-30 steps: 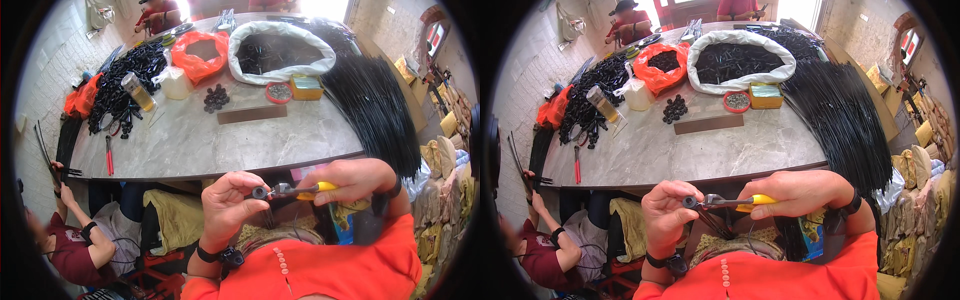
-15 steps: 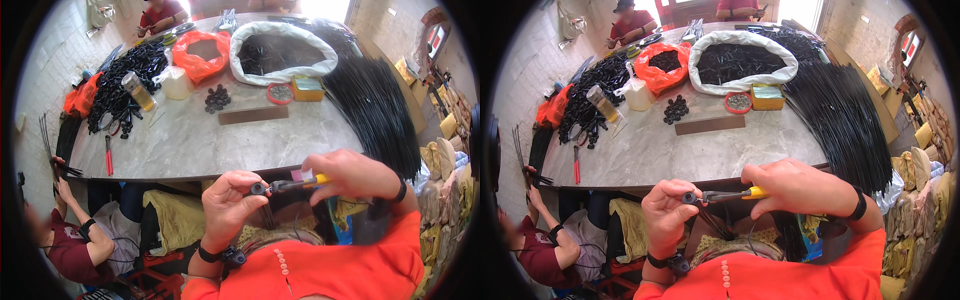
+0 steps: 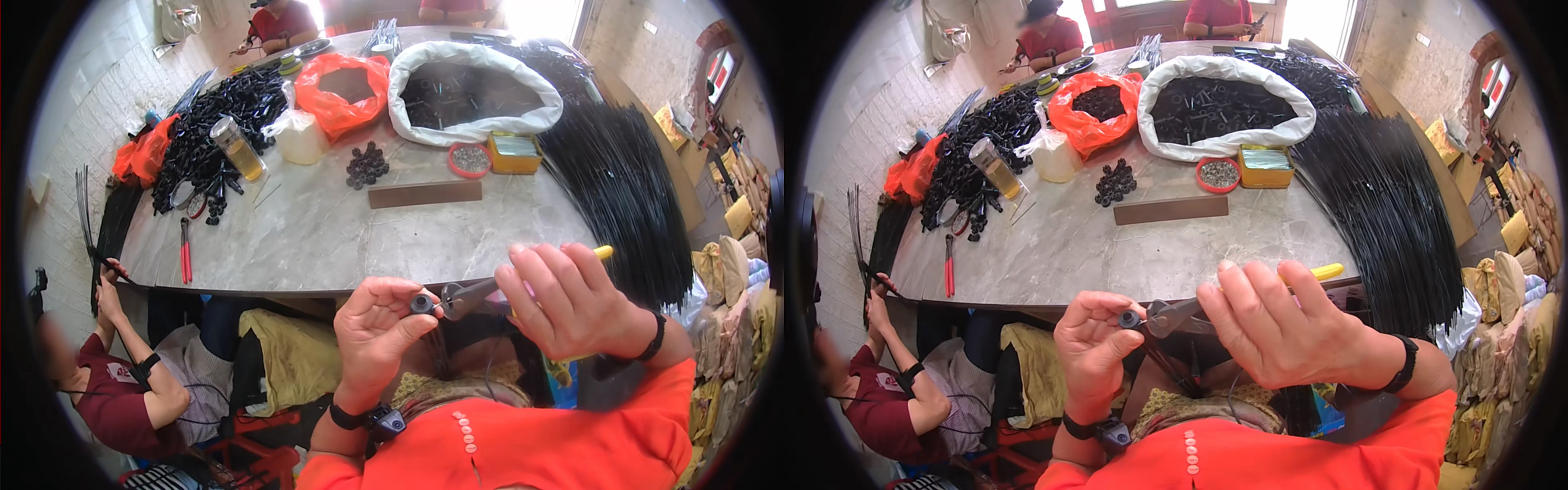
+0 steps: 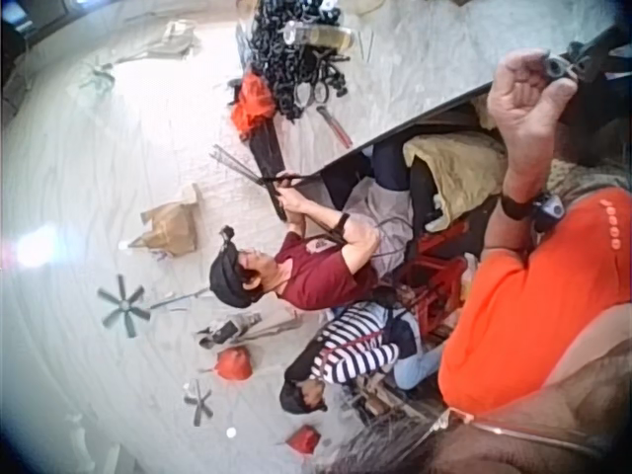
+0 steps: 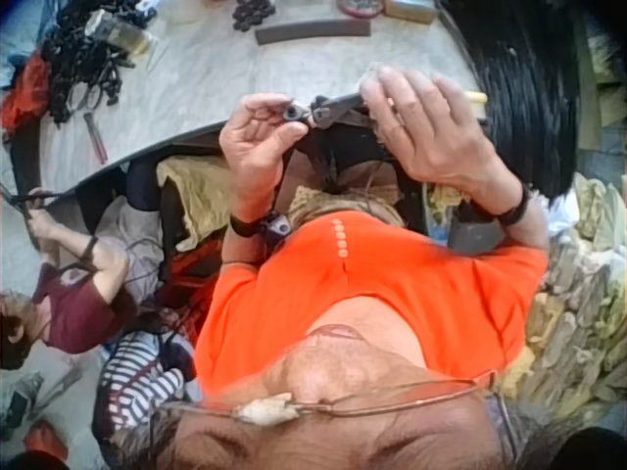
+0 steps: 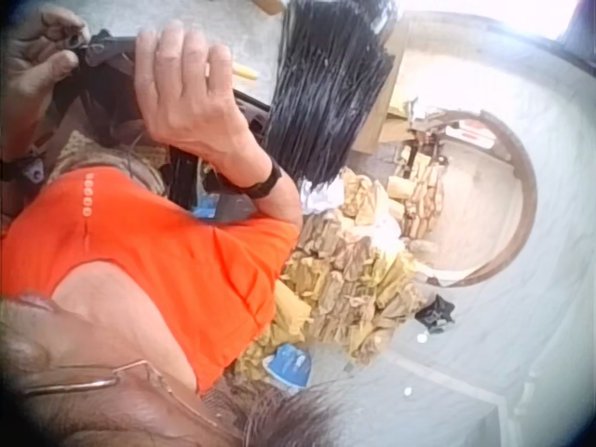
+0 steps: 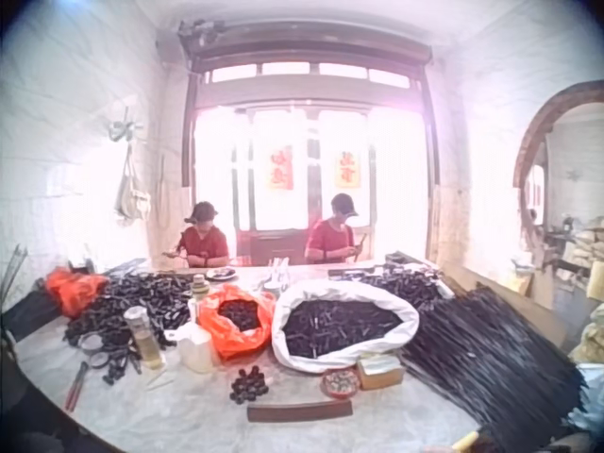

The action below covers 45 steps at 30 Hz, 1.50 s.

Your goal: Assembling umbrella frames by connecting ribs and cutting plastic fasteners with pliers in a workshop.

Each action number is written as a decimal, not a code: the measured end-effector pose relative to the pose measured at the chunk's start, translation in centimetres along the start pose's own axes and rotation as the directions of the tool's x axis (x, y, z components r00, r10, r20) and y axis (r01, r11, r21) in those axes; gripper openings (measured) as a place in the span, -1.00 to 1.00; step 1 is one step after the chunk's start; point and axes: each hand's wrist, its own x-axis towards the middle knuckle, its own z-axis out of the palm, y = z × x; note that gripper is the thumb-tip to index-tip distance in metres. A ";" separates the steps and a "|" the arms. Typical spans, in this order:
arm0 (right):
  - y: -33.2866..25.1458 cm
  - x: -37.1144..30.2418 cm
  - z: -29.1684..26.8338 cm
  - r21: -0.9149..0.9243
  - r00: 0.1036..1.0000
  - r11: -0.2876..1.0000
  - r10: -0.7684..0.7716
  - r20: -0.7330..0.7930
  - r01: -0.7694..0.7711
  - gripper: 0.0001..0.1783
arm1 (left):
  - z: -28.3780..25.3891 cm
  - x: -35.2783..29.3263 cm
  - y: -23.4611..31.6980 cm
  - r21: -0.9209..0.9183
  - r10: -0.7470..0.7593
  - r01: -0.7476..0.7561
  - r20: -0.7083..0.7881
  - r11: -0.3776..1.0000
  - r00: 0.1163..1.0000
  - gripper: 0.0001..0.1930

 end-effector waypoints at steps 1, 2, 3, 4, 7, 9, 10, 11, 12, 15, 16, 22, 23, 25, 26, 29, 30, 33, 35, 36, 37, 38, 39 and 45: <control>0.3 0.1 -0.5 0.110 0.993 0.993 0.018 0.113 -0.031 -0.55 | 0.1 0.0 0.0 -0.005 0.009 -0.009 0.015 1.000 1.000 -0.66; 0.5 0.2 -0.7 0.214 0.974 0.974 0.024 0.225 -0.073 -0.53 | 0.3 0.1 0.1 -0.002 0.008 -0.008 0.018 1.000 1.000 -0.66; 0.6 0.2 -0.7 0.213 0.974 0.974 0.025 0.223 -0.074 -0.53 | 0.5 0.1 0.3 -0.004 -0.018 0.018 0.007 1.000 1.000 -0.62; 0.8 0.1 -0.7 0.470 0.934 0.863 0.006 0.357 -0.185 -0.54 | 0.6 0.1 0.4 -0.005 -0.043 0.043 -0.005 0.999 0.999 -0.59; 2.2 0.7 -0.6 0.736 0.743 0.394 -0.172 0.647 -0.550 -0.46 | 0.6 -0.3 0.2 -0.068 -0.062 0.065 0.042 0.996 0.997 -0.58; 2.4 0.1 0.2 0.605 0.570 -0.037 -0.387 0.725 -0.795 -0.41 | 0.8 -0.2 0.2 -0.062 -0.070 0.074 0.066 0.995 0.995 -0.57; 2.2 -0.1 0.8 0.607 0.573 -0.039 -0.384 0.724 -0.794 -0.41 | 0.9 -0.3 0.1 -0.063 -0.084 0.090 0.088 0.994 0.993 -0.56; 2.0 -0.3 1.4 0.557 0.542 -0.118 -0.464 0.701 -0.822 -0.44 | 1.2 -0.3 0.3 -0.071 -0.107 0.114 0.086 0.991 0.991 -0.58; 1.8 -0.6 1.8 0.492 0.510 -0.192 -0.543 0.668 -0.849 -0.46 | 1.2 -0.3 0.3 -0.071 -0.112 0.119 0.088 0.990 0.990 -0.58; 1.0 -0.3 2.0 0.345 0.434 -0.263 -0.550 0.714 -0.901 -0.53 | 1.1 -0.3 0.3 -0.042 -0.088 0.097 0.182 0.994 0.979 -0.64; 0.6 0.0 1.8 0.369 0.423 -0.208 -0.461 0.780 -0.906 -0.53 | 1.0 0.0 0.3 -0.013 -0.082 0.084 0.130 0.996 0.988 -0.66; 0.3 -0.9 1.2 0.690 0.925 0.625 0.166 0.341 -0.366 -0.57 | -0.3 0.7 -0.1 -0.047 -0.048 0.052 0.082 0.998 0.995 -0.72; 0.3 -0.7 1.1 0.514 0.970 0.823 0.190 0.153 -0.242 -0.54 | -0.3 0.9 -0.1 -0.031 -0.049 0.051 0.073 0.998 0.996 -0.72; -0.1 -0.7 1.0 0.143 0.991 0.982 0.128 -0.042 -0.121 -0.50 | -0.4 1.1 -0.1 -0.015 -0.056 0.058 0.076 0.998 0.996 -0.73; -0.3 -0.8 0.7 0.143 0.990 0.981 0.135 -0.040 -0.128 -0.50 | -0.5 1.1 -0.2 -0.026 -0.040 0.043 0.100 0.999 0.994 -0.73; -0.2 -1.3 -0.3 0.282 0.958 0.938 0.126 0.259 -0.200 -0.61 | 0.1 1.3 -0.2 -0.019 -0.068 0.071 0.107 0.997 0.992 -0.71; 0.3 -1.4 -0.1 0.627 0.878 0.668 0.083 0.472 -0.400 -0.65 | 0.4 1.3 -0.1 0.005 -0.099 0.099 0.076 0.995 0.992 -0.68; 1.8 -0.8 0.8 0.702 0.681 0.050 -0.205 0.703 -0.710 -0.61 | 0.5 1.1 -0.4 -0.012 -0.094 0.096 0.134 0.995 0.986 -0.67; 1.2 -1.5 2.0 0.315 0.474 -0.366 -0.526 0.706 -0.876 -0.48 | 0.6 0.9 -0.4 -0.014 -0.087 0.092 0.188 0.996 0.978 -0.70; 0.6 -1.6 2.3 0.316 0.475 -0.366 -0.525 0.706 -0.875 -0.48 | 0.6 0.8 -0.4 -0.018 -0.080 0.087 0.236 0.996 0.968 -0.71; 0.0 -1.7 2.5 0.309 0.466 -0.370 -0.487 0.738 -0.876 -0.50 | 0.9 0.6 -0.3 -0.024 -0.083 0.090 0.224 0.996 0.971 -0.71; -0.5 -1.8 2.5 0.302 0.456 -0.374 -0.448 0.769 -0.877 -0.51 | 1.0 0.7 -0.2 -0.022 -0.083 0.090 0.225 0.996 0.971 -0.71; -1.2 -2.3 2.3 0.527 0.582 -0.266 -0.213 0.785 -0.807 -0.60 | 1.0 0.8 -0.2 0.000 -0.085 0.086 0.150 0.996 0.985 -0.70; -0.9 -2.9 1.4 0.540 0.949 0.789 0.309 0.061 -0.291 -0.36 | 0.7 0.9 -0.5 0.025 -0.019 0.016 0.107 1.000 0.994 -0.69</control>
